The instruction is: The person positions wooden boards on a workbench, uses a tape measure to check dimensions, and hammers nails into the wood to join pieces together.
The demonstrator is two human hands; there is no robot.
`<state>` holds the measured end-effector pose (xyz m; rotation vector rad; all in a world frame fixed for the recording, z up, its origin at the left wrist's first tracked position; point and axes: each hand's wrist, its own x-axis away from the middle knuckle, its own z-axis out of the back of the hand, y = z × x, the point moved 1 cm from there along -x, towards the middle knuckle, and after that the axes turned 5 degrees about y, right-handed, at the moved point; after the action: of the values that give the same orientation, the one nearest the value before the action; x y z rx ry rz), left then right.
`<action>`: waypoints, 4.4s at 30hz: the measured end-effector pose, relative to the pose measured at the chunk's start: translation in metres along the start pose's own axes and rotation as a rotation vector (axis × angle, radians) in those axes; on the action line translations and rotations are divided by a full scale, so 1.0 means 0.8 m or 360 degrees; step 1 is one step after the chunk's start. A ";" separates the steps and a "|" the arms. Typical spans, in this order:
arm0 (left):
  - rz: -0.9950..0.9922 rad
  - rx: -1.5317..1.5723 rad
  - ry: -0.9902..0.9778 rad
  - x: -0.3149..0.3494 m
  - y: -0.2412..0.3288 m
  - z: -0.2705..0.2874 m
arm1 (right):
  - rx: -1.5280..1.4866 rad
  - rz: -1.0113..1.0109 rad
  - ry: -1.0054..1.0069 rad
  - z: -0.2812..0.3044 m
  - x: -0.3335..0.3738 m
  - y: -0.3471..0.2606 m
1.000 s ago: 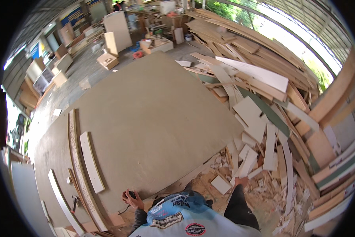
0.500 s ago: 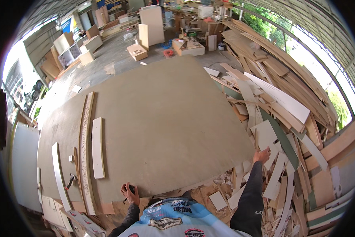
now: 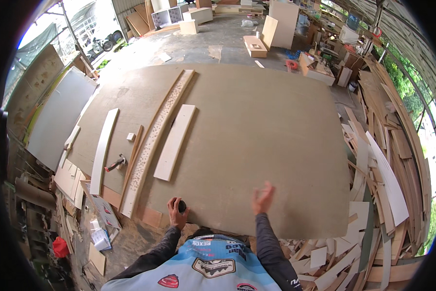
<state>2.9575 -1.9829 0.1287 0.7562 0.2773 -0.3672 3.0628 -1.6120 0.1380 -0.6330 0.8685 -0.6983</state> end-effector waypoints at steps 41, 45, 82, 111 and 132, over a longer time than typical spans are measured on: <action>0.0452 0.0242 0.0081 -0.212 -0.143 0.031 | 0.0971 -0.0584 -0.1173 -0.418 0.093 -0.438; 0.0631 0.0143 0.0124 -0.217 -0.165 0.023 | 0.0995 -0.0567 -0.1196 -0.422 0.093 -0.438; -0.0434 0.1025 -0.1291 -0.133 0.145 0.013 | -0.2568 -0.1539 -0.0722 -0.038 0.040 -0.153; 0.1017 -0.0697 0.0256 -0.114 -0.082 -0.011 | 0.1611 -0.1717 -0.0016 0.622 0.103 0.384; 0.0731 -0.0522 0.0007 -0.042 0.044 -0.037 | 0.1169 -0.1428 -0.0448 0.452 0.178 0.587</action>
<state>2.9388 -1.9310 0.1422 0.4770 0.1549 0.1148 3.5658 -1.3563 -0.0934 -0.4070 -0.0192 -1.5910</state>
